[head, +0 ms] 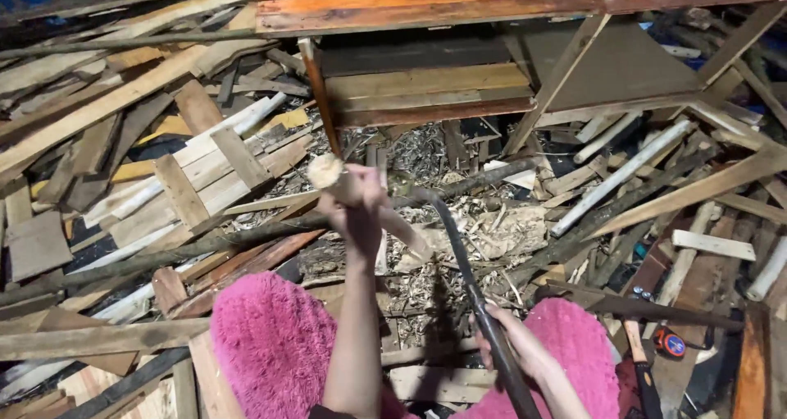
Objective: Shaving a wooden branch with a drawknife while sitting on the floor.
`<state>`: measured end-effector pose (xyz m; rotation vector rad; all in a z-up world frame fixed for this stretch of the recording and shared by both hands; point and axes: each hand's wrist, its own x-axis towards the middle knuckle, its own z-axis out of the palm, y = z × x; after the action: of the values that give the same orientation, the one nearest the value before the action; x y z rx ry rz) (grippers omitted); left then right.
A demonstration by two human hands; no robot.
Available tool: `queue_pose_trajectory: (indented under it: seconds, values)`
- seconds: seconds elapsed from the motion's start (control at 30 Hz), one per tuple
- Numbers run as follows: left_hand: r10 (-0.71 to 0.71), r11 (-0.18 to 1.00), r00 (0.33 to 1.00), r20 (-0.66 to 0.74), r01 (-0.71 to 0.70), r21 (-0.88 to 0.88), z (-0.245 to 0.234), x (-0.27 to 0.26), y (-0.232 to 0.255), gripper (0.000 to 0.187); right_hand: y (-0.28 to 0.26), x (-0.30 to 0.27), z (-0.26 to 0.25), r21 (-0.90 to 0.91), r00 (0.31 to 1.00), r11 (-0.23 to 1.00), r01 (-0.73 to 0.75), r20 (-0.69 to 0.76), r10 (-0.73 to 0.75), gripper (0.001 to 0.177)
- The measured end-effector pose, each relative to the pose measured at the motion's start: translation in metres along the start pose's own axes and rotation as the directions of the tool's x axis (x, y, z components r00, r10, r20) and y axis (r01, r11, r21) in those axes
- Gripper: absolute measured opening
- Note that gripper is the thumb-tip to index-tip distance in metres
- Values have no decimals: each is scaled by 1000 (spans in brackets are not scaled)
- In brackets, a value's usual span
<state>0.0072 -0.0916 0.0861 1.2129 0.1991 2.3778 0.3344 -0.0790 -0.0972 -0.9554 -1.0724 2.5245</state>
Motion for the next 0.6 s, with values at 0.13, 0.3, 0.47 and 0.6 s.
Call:
queue_pose_trajectory:
  seconds: [0.13,0.3,0.47,0.6]
  values:
    - [253,822,938,-237,-79,565,21,-4,9,10,-7,-20,16,279,926,959,52,345,-151,62]
    - [206,797,967,-148,-78,598,12,-24,-14,29,-4,5,29,459,612,847,268,599,-517,76]
    - [221,787,957,-186,-63,613,39,-27,15,27,-4,19,39,704,823,710,7,400,-404,48]
    - [346,720,934,-95,-199,664,45,-20,46,14,-11,9,52,519,911,847,120,281,-301,34]
